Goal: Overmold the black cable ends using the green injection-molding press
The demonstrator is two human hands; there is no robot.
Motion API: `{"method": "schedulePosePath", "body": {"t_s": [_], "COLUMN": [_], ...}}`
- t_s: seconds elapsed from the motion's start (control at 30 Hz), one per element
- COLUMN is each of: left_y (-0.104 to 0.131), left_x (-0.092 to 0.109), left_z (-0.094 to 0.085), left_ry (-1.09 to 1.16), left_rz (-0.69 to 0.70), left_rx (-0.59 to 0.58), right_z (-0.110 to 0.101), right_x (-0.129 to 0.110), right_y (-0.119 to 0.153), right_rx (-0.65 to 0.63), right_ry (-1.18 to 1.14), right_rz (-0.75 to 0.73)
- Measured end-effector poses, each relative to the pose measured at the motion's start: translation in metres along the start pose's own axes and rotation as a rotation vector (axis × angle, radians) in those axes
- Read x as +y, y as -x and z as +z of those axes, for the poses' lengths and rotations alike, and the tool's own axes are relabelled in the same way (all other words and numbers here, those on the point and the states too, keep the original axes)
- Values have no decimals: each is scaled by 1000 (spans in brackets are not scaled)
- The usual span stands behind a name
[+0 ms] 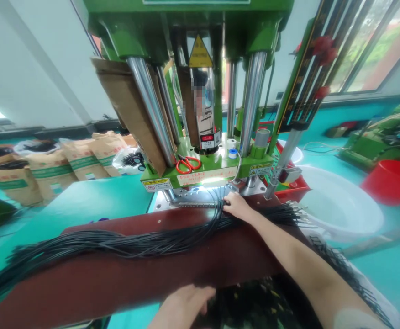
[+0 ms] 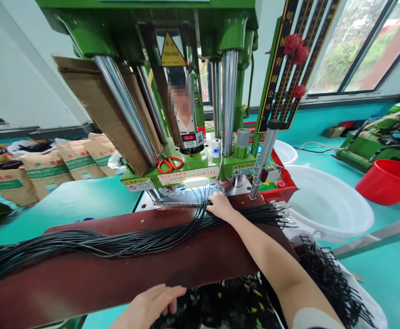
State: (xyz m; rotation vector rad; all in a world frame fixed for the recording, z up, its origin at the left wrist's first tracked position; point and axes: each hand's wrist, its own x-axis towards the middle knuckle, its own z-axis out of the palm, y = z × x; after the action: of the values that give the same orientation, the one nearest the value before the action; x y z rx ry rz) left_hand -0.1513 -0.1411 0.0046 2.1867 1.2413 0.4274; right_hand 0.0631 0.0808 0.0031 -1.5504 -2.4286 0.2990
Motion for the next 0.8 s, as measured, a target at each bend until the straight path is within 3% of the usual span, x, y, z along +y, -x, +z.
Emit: {"method": "schedulePosePath", "body": {"t_s": [0.1,0.2,0.3,0.47,0.63,0.8], "left_y": [-30,-64,-100,-159,-206,-223], "left_x": [14,24,30,33,32,33], "left_z": [-14,-18,-13,6,16,8], "left_ry": [-103,-224,-353,-571,-656,-591], "left_rz": [114,170,215,203,125,152], "left_rx": [18,119,221,247,105,-66], "right_z": [2,-6,-18,-40,-58,-57], "right_x": [1,15,37,71,87,75], "right_y": [-2,11,33,74,112,154], "right_rx": [16,34,57,143,287,458], "right_ry": [45,94,142,174,114,-132], "right_rz": [-23,-18,50,180,218,103]}}
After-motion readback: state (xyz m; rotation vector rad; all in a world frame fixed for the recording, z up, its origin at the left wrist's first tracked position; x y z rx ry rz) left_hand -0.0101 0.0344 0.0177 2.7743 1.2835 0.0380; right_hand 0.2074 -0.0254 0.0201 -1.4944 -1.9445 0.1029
